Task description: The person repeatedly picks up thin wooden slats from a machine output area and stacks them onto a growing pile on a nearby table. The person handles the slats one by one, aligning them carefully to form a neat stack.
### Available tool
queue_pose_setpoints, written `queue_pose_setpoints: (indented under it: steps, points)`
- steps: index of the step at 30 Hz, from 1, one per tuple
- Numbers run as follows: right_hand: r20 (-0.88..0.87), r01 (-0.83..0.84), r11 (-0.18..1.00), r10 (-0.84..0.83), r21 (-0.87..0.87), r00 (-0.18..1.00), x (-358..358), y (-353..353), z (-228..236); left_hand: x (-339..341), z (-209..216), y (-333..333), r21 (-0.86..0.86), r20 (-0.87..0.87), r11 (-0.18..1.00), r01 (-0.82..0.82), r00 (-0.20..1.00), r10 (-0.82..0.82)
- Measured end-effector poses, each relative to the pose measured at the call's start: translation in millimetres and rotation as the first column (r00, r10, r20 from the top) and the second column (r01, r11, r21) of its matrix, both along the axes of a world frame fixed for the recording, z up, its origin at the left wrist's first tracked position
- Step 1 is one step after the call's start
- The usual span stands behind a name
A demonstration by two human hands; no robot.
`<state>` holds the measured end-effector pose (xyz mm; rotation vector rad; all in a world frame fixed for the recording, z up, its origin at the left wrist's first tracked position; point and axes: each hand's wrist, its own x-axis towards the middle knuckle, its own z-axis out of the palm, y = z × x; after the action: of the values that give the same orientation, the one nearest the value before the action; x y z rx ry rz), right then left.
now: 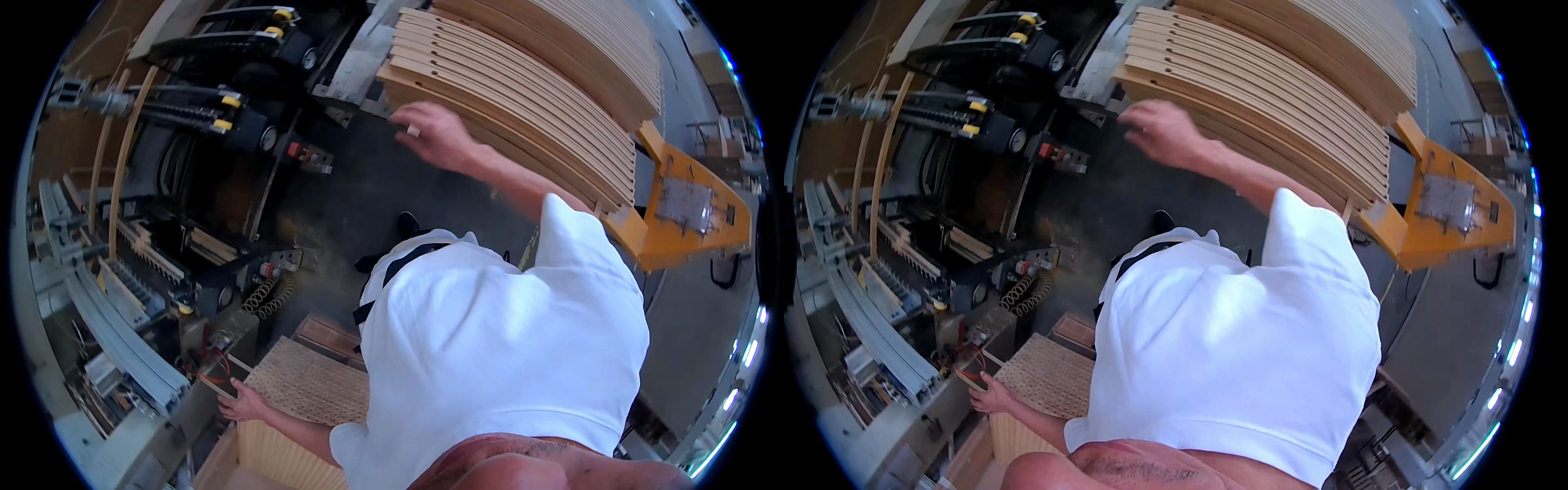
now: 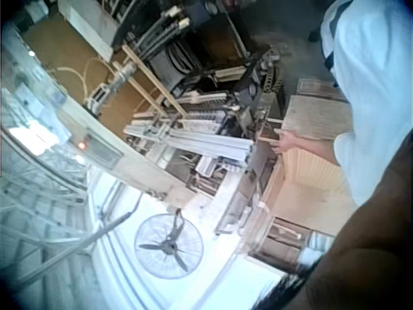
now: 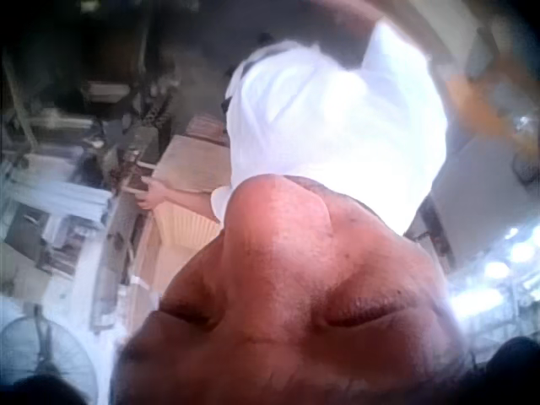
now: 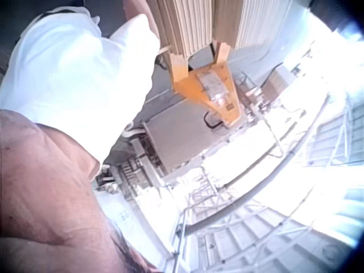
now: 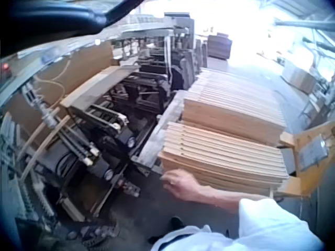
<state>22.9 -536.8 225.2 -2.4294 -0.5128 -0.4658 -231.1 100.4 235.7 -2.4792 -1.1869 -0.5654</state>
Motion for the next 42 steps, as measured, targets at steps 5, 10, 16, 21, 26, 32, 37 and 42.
queue_pose_setpoints:
  steps: [5,10,16,21,26,32,37,42]
  points:
    - [0.07,0.495,0.796,-0.504,-0.348,0.861,-53,-114,0,92,6,-44,-0.041,0.26,0.892,0.45,0.867,-0.425]
    - [0.161,0.601,0.734,-0.583,-0.316,0.797,-90,-149,-15,206,-28,-90,-0.354,0.353,0.683,0.638,0.768,-0.535]
    - [0.2,0.583,0.737,-0.55,-0.341,0.811,-95,-144,-21,347,-42,-103,-0.447,0.345,0.518,0.729,0.675,-0.653]
    - [0.174,0.57,0.675,-0.562,-0.468,0.809,-94,-134,-10,469,-49,-42,-0.507,0.234,0.621,0.597,0.789,-0.567]
    - [0.181,0.55,0.717,-0.528,-0.429,0.83,-34,-46,55,588,-17,38,-0.401,0.109,0.761,0.51,0.851,-0.513]
    - [-0.083,0.397,0.894,-0.42,-0.208,0.904,78,102,107,679,-3,96,-0.354,0.01,0.816,0.457,0.874,-0.486]
    - [-0.074,0.044,0.955,-0.069,-0.292,0.995,199,208,121,666,5,96,-0.444,-0.062,0.676,0.588,0.733,-0.678]
    - [-0.125,-0.284,0.911,0.258,-0.3,0.958,326,320,95,553,12,4,-0.625,0.145,0.332,0.706,0.523,-0.84]
